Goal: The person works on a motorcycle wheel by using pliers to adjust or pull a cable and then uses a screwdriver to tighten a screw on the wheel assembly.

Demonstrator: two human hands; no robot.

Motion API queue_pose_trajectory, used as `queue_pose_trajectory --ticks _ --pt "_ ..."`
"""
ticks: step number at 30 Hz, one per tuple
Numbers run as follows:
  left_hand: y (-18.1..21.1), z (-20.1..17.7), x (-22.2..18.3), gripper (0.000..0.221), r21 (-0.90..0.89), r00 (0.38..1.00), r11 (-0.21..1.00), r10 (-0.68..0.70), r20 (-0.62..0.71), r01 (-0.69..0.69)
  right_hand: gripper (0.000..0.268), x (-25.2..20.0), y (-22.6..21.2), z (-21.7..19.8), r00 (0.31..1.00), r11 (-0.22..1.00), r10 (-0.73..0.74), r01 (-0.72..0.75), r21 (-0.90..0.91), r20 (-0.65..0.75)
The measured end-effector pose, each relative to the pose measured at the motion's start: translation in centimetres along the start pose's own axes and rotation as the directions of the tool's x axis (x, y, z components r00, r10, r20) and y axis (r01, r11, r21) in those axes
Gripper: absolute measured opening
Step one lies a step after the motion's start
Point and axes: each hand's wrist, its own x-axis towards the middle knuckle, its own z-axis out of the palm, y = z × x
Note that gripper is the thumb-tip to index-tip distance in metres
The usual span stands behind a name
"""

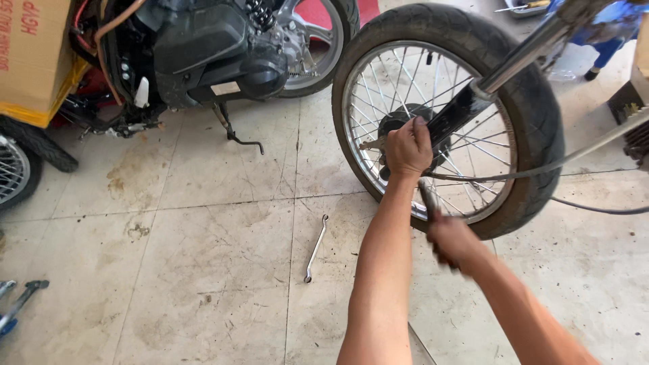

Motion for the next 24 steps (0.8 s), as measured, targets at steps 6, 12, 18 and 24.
queue_pose_trajectory --ticks 6,12,18,24 --pt "2.1 -1.1 0.3 0.074 -0.015 0.958 0.979 -0.194 0.21 0.202 0.021 -10.1 21.6 -11.7 0.967 0.928 0.233 -0.19 0.321 -0.101" --pt "6.5 -4.6 0.7 0.076 0.104 0.78 0.895 -0.432 0.453 0.435 0.04 -14.1 15.5 -12.3 0.914 0.885 0.395 -0.406 0.229 0.094" --pt "7.9 -7.0 1.3 0.084 0.132 0.674 0.869 -0.458 0.579 0.477 0.037 -10.5 6.7 -6.4 0.923 0.936 0.344 -0.351 0.012 0.17" --pt "5.0 -6.4 1.1 0.085 0.117 0.72 0.931 -0.344 0.603 0.346 0.074 -0.1 2.8 -0.6 0.972 0.972 0.173 -0.194 0.131 0.157"
